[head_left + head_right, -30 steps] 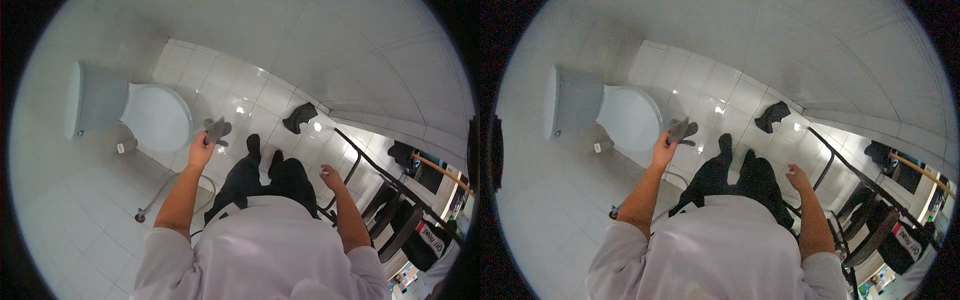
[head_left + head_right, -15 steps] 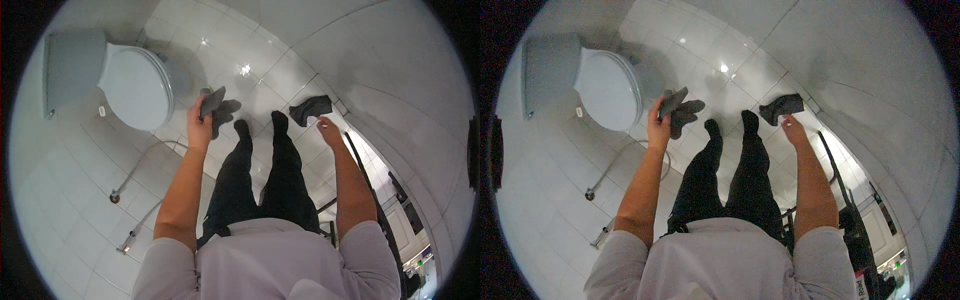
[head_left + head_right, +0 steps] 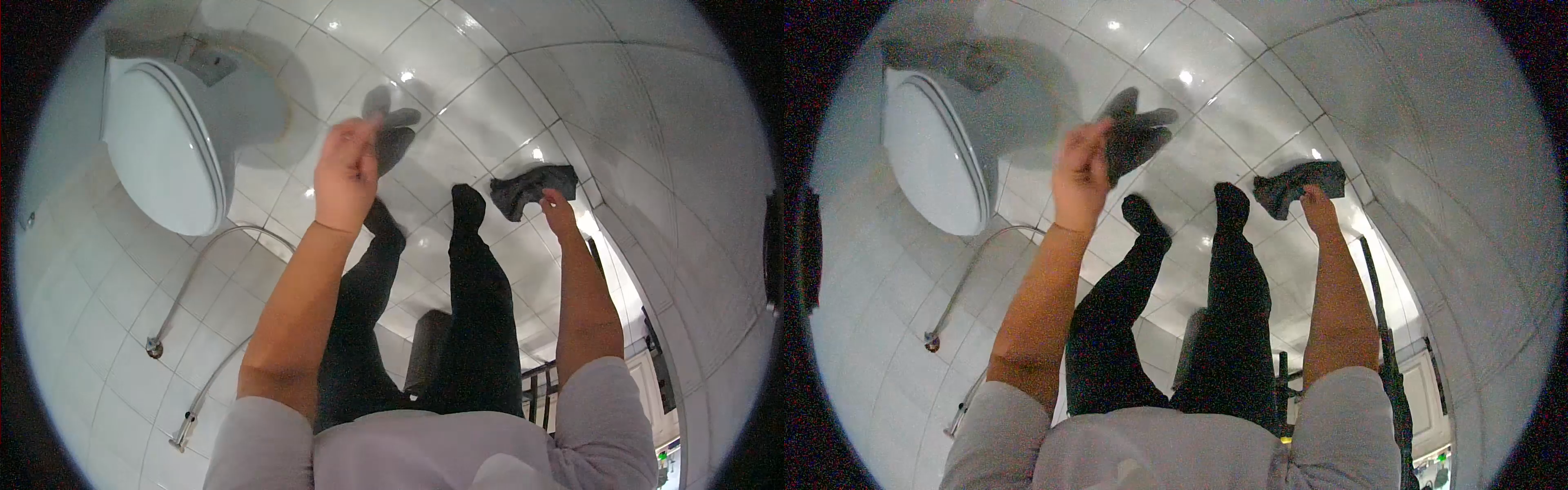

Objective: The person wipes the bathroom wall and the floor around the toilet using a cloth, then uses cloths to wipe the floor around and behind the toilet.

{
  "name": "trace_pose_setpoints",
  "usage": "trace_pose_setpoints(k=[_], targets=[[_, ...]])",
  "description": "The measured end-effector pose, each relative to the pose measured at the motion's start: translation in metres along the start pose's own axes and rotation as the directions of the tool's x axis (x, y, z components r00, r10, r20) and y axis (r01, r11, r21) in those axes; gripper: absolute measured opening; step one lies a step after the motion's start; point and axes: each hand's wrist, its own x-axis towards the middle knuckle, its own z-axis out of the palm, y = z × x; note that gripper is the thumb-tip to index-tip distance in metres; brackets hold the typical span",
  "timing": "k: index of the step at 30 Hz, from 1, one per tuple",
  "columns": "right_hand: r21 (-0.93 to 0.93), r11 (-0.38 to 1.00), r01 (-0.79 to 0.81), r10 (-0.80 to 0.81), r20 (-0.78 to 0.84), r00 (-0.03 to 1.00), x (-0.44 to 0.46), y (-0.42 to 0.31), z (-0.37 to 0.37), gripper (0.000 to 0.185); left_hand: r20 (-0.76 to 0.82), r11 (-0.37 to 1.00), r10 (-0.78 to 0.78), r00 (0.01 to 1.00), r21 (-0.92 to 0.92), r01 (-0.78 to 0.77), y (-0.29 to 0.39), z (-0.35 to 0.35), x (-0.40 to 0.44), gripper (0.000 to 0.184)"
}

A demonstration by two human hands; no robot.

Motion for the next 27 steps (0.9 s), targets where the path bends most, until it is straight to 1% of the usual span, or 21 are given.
trace_pose_setpoints(k=[2,3,4,5,6,8,9,10,11,12,13,14,15,16,18,19,20,22,24,25,27], targets=[[-0.017,1.000,-0.009,0.009,0.013,1.000,0.009,0.007,0.007,0.033,-0.224,0.990,-0.064,0.973,-0.137,0.033,0.008,-0.009,0.014,0.029],[-0.016,1.000,-0.017,0.016,-0.056,0.998,0.012,0.016,0.012,0.035,-0.226,0.990,-0.063,0.972,-0.138,0.032,0.012,-0.015,0.014,0.029],[-0.015,1.000,-0.023,0.021,-0.128,0.992,0.018,0.033,0.019,0.038,-0.212,0.937,-0.258,0.943,-0.292,0.191,0.015,-0.022,0.011,0.031],[-0.016,1.000,-0.018,0.015,-0.135,0.991,0.026,0.048,0.027,0.038,-0.170,0.836,-0.439,0.882,-0.437,0.332,0.013,-0.026,0.010,0.034],[-0.036,0.997,-0.070,0.062,-0.203,0.977,0.037,0.074,0.040,0.042,-0.175,0.837,-0.436,0.883,-0.440,0.326,-0.001,-0.025,0.009,0.034],[-0.055,0.991,-0.119,0.099,-0.277,0.956,0.048,0.081,0.046,0.047,-0.150,0.840,-0.490,0.859,-0.346,0.419,-0.046,-0.019,-0.007,0.038],[0.140,0.929,-0.342,0.366,-0.226,0.903,0.048,0.064,0.043,0.053,-0.125,0.848,-0.484,0.866,-0.309,0.430,-0.078,-0.012,-0.015,0.042],[0.314,0.782,-0.538,0.595,-0.124,0.794,0.044,0.031,0.037,0.059,-0.135,0.850,-0.482,0.866,-0.313,0.424,-0.098,-0.005,-0.017,0.042],[0.467,0.654,-0.594,0.685,-0.035,0.727,0.028,-0.034,0.019,0.066,-0.022,0.841,-0.539,0.842,-0.071,0.537,-0.116,0.002,-0.019,0.046],[0.463,0.667,-0.584,0.674,-0.039,0.738,0.038,-0.013,0.030,0.066,0.069,0.782,-0.615,0.786,0.182,0.596,-0.127,0.004,-0.020,0.050],[0.397,0.713,-0.578,0.620,0.029,0.784,0.058,0.029,0.049,0.069,0.126,0.768,-0.609,0.783,0.340,0.542,-0.126,0.000,-0.015,0.054],[0.351,0.815,-0.462,0.521,-0.092,0.849,0.079,0.064,0.071,0.065,0.106,0.763,-0.614,0.782,0.334,0.554,-0.127,-0.007,-0.007,0.054],[0.277,0.897,-0.345,0.406,-0.210,0.889,0.099,0.098,0.092,0.061,0.033,0.872,-0.383,0.923,0.341,0.350,-0.129,-0.016,0.004,0.055],[0.268,0.907,-0.325,0.385,-0.213,0.898,0.099,0.068,0.081,0.061,-0.035,0.920,-0.120,0.992,0.371,0.125,-0.128,-0.028,0.016,0.055],[-0.120,0.929,-0.351,0.324,-0.195,0.926,0.086,-0.026,0.043,0.058,-0.133,0.774,0.231,0.964,0.625,-0.099,-0.124,-0.074,0.046,0.050],[-0.245,0.963,-0.112,0.043,-0.271,0.962,0.091,-0.032,0.042,0.045,-0.157,0.770,0.223,0.962,0.634,-0.076,-0.123,-0.093,0.053,0.050],[-0.260,0.962,-0.084,0.013,-0.266,0.964,0.101,-0.047,0.035,0.045,-0.205,0.744,0.209,0.956,0.668,-0.020,-0.125,-0.111,0.057,0.048],[-0.296,0.942,0.157,-0.220,-0.194,0.956,0.129,-0.099,0.009,0.038,-0.284,0.703,0.185,0.941,0.707,0.076,-0.137,-0.127,0.055,0.045],[-0.299,0.921,0.251,-0.330,-0.252,0.910,0.139,-0.178,-0.005,0.031,-0.382,0.546,0.132,0.915,0.799,0.254,-0.148,-0.128,0.050,0.040],[-0.216,0.897,0.386,-0.435,-0.269,0.859,0.154,-0.188,-0.008,0.030,-0.398,0.531,0.117,0.910,0.799,0.281,-0.148,-0.127,0.051,0.040],[-0.022,0.776,0.631,-0.594,-0.362,0.718,0.168,-0.223,-0.015,0.027,-0.457,0.845,0.148,0.877,0.519,0.128,-0.140,-0.124,0.059,0.056]])
